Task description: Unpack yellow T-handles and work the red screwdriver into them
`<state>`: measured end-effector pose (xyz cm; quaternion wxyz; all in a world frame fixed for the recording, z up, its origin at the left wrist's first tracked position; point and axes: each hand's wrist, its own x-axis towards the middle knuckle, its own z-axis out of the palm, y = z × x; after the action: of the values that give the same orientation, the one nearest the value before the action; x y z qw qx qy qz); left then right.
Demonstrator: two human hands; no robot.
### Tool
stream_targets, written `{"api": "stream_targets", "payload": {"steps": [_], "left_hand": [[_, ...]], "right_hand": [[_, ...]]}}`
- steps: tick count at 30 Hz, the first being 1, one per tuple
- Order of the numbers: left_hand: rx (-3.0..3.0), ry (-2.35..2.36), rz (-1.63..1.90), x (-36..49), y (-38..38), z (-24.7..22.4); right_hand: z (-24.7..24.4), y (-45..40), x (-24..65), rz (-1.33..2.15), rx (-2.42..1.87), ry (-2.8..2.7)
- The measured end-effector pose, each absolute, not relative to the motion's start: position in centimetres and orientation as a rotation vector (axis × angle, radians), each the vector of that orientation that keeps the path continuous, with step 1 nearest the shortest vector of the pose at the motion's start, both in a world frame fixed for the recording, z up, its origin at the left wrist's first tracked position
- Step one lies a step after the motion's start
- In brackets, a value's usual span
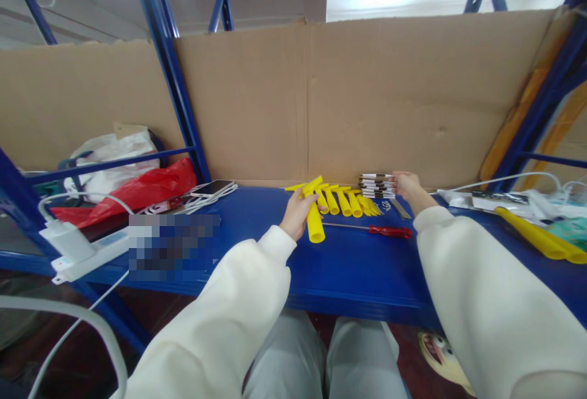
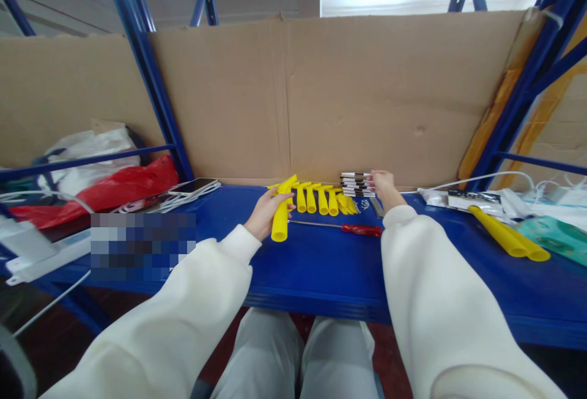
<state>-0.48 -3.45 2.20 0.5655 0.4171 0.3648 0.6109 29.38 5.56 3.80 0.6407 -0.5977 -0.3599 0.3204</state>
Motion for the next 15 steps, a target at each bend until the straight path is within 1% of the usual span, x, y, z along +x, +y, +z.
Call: {"api": "stream_targets", "payload": {"steps": [7, 15], "left_hand": [[1.036, 0.86, 1.384, -0.4, -3.9, 2.5], [0.979, 0.9, 1.427, -0.2, -4.0, 2.8]], "right_hand": [[3.7, 4.8, 29.2, 0.837, -1.391, -0.785], [3.7, 3.0, 28.7, 0.789, -1.367, -0.813]]}}
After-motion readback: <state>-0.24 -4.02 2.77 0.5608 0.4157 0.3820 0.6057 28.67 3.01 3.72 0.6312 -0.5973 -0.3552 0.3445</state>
